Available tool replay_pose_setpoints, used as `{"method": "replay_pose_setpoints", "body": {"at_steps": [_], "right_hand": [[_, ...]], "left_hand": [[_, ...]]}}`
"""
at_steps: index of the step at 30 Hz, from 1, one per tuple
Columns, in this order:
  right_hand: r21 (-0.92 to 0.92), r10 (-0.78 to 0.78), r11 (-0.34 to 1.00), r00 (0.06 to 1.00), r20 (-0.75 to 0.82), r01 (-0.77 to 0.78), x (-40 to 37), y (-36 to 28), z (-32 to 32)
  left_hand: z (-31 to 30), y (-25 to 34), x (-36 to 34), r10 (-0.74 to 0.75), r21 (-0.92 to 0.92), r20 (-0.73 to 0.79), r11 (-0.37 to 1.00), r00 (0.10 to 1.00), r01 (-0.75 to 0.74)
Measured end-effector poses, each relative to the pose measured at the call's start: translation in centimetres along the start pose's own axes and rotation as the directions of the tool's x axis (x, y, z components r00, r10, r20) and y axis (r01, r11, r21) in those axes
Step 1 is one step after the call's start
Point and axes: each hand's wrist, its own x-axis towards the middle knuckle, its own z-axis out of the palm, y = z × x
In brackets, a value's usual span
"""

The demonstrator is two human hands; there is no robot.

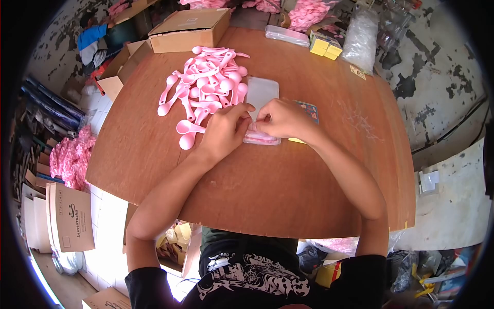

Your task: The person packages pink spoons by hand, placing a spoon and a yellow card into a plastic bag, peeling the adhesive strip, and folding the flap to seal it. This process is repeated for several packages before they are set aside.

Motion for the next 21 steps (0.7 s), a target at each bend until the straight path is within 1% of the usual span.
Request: {"method": "replay_pose_setpoints", "body": {"at_steps": [1, 3, 4, 6, 7, 9, 10, 12, 13, 15, 16, 18, 19, 21], "right_hand": [[0.0, 0.001, 1.0, 1.0, 0.001, -0.001, 0.2, 0.1, 0.3], [0.095, 0.079, 0.992, 0.997, -0.004, -0.078, 0.7, 0.5, 1.0], [0.095, 0.075, 0.993, 0.997, -0.002, -0.074, 0.9, 0.7, 1.4], [0.221, 0.062, 0.975, 0.993, -0.1, -0.038, 1.0, 1.0, 1.9], [0.219, 0.059, 0.975, 0.993, -0.1, -0.036, 1.1, 1.1, 1.9], [0.313, 0.117, 0.946, 0.991, -0.07, -0.09, 1.3, 1.5, 2.0], [0.312, 0.116, 0.946, 0.991, -0.069, -0.089, 1.4, 1.8, 2.1], [0.388, 0.125, 0.917, 0.991, -0.05, -0.096, 1.5, 2.2, 1.9], [0.388, 0.125, 0.917, 0.991, -0.049, -0.097, 1.4, 2.3, 1.6], [0.51, 0.087, 0.857, 0.996, 0.007, -0.079, 1.1, 2.4, 0.8], [0.51, 0.087, 0.856, 0.996, 0.007, -0.078, 1.1, 2.6, 0.5], [0.302, 0.051, 0.953, 0.961, -0.272, 0.035, 0.9, 3.0, 0.2], [0.303, 0.05, 0.952, 0.961, -0.272, 0.036, 0.4, 2.0, -0.4], [0.0, -0.156, 0.984, 0.871, -0.466, 0.176, -1.7, 0.0, -1.7]], "left_hand": [[0.1, 0.0, 0.0, -0.001, -0.001, 0.001, 1.0, 1.0, 0.001], [0.0, -0.1, 0.0, 0.035, -0.004, -0.062, 0.999, 0.997, -0.036], [0.1, -0.2, 0.0, 0.033, -0.002, -0.065, 0.999, 0.997, -0.033], [0.1, -0.2, 0.3, 0.162, 0.008, -0.155, 0.987, 0.975, -0.163], [0.0, 0.0, 0.2, 0.162, 0.009, -0.158, 0.987, 0.974, -0.162], [-0.4, 0.5, 0.1, 0.044, -0.066, -0.051, 0.997, 0.998, -0.047], [-0.4, 0.4, 0.0, 0.043, -0.066, -0.053, 0.997, 0.998, -0.046], [-0.1, 0.2, -0.1, 0.036, -0.069, -0.064, 0.997, 0.997, -0.04], [-0.1, 0.2, -0.1, 0.035, -0.07, -0.064, 0.997, 0.997, -0.04], [-0.2, 0.0, -0.1, 0.085, -0.003, -0.015, 0.996, 0.996, -0.085], [-0.3, 0.0, -0.1, 0.085, -0.003, -0.015, 0.996, 0.996, -0.085], [-0.5, -0.1, -0.2, 0.103, 0.102, 0.108, 0.988, 0.989, -0.114], [-0.5, 0.0, -0.3, 0.103, 0.102, 0.108, 0.988, 0.989, -0.114], [-0.4, 0.3, -0.4, 0.056, 0.073, 0.056, 0.996, 0.997, -0.06]]}}
